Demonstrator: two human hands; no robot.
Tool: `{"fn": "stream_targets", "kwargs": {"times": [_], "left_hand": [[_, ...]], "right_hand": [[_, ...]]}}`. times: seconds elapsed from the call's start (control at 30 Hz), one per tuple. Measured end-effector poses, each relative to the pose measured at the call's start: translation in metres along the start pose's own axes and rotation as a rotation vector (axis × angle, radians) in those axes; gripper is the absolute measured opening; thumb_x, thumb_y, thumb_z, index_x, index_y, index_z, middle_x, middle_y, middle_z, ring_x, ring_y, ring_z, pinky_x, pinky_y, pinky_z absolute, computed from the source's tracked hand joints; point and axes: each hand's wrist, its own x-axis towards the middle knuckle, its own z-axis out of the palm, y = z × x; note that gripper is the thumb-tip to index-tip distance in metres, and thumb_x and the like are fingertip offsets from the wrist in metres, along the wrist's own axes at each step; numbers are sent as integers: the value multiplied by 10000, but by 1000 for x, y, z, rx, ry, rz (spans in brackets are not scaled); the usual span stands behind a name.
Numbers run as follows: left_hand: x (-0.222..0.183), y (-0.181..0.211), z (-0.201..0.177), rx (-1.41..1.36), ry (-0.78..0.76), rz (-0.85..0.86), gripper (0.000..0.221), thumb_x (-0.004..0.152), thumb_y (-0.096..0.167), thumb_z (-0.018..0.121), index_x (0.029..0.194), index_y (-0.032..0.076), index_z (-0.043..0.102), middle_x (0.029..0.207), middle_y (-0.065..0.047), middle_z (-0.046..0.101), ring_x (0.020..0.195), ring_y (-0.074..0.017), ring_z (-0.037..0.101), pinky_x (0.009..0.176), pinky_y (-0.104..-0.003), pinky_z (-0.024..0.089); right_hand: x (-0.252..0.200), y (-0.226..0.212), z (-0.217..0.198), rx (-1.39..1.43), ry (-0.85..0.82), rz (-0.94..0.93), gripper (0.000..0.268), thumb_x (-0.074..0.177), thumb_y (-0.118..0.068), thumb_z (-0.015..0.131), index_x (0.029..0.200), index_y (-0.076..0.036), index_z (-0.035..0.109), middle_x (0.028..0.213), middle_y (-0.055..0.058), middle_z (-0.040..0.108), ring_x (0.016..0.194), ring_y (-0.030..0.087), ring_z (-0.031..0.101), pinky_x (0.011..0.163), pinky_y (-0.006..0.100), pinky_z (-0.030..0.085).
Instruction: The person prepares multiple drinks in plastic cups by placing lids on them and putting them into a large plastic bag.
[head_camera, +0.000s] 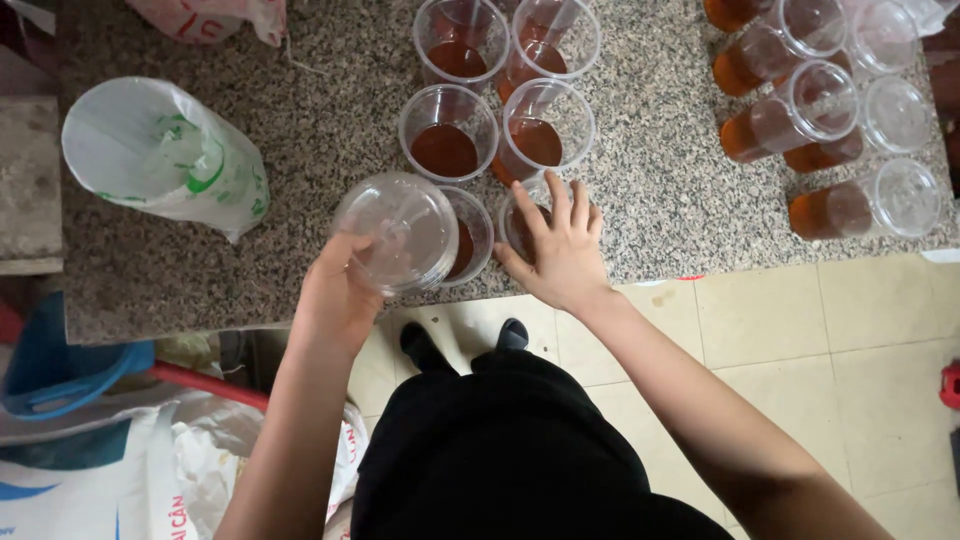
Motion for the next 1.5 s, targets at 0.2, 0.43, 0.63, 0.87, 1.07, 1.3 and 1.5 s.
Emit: {"fn": "stream_targets", "kwargs": {"times": [0.2,0.43,0.63,0.87,1.07,1.3,1.5], "left_hand": [[-1,4,7,78,-7,-46,291,904,64,621,1184,10,677,1084,-166,720,1063,-325,741,981,-566,606],[11,-7,8,110,-100,-99,269,921,85,603,1179,20,649,1159,-156,712,1094,-283,717,1004,-518,598],[6,-6,28,207,-168,-139,565,960,65,546,1514,8,450,1323,-150,546,1296,-308,585,1173,-555,482],[-15,-21,82,200,-22,-180,271,877,33,616,1123,141,649,1136,-57,693,1143,-251,691,1113,-533,523],[1,-72,98,257,-88,-172,515,963,136,459,1433,-69,503,1275,-144,571,1157,-261,555,1000,-410,449],[13,-131,151,245,-67,-204,305,976,130,515,1231,-9,607,1213,-114,652,1066,-234,605,920,-378,482],[12,-162,206,297,-70,-216,489,972,126,446,1411,-79,508,1285,-170,604,1142,-241,576,983,-389,457]], "right_hand": [[-1,-1,16,6,166,-21,821,928,-692,575,1640,-328,386,1683,182,257,1500,536,212,1110,639,257],[-3,-9,9,19,193,32,840,848,-635,665,1613,-369,438,1690,168,301,1513,537,249,1122,651,274],[-7,4,6,38,118,186,1008,698,-669,762,1605,-432,391,1595,174,283,1386,499,329,996,584,394],[-33,85,0,206,121,461,1056,642,-675,812,1587,-368,456,1551,146,341,1391,473,350,1085,627,380],[-50,201,-4,23,321,560,1010,650,-519,823,1543,-167,509,1520,292,364,1288,509,396,1011,605,379],[-57,306,-12,48,391,643,985,688,-505,810,1556,-158,497,1540,295,333,1335,518,326,1062,663,315],[-48,338,-5,-5,488,604,955,715,-500,810,1542,-126,512,1514,291,372,1334,504,372,1027,653,357]]}}
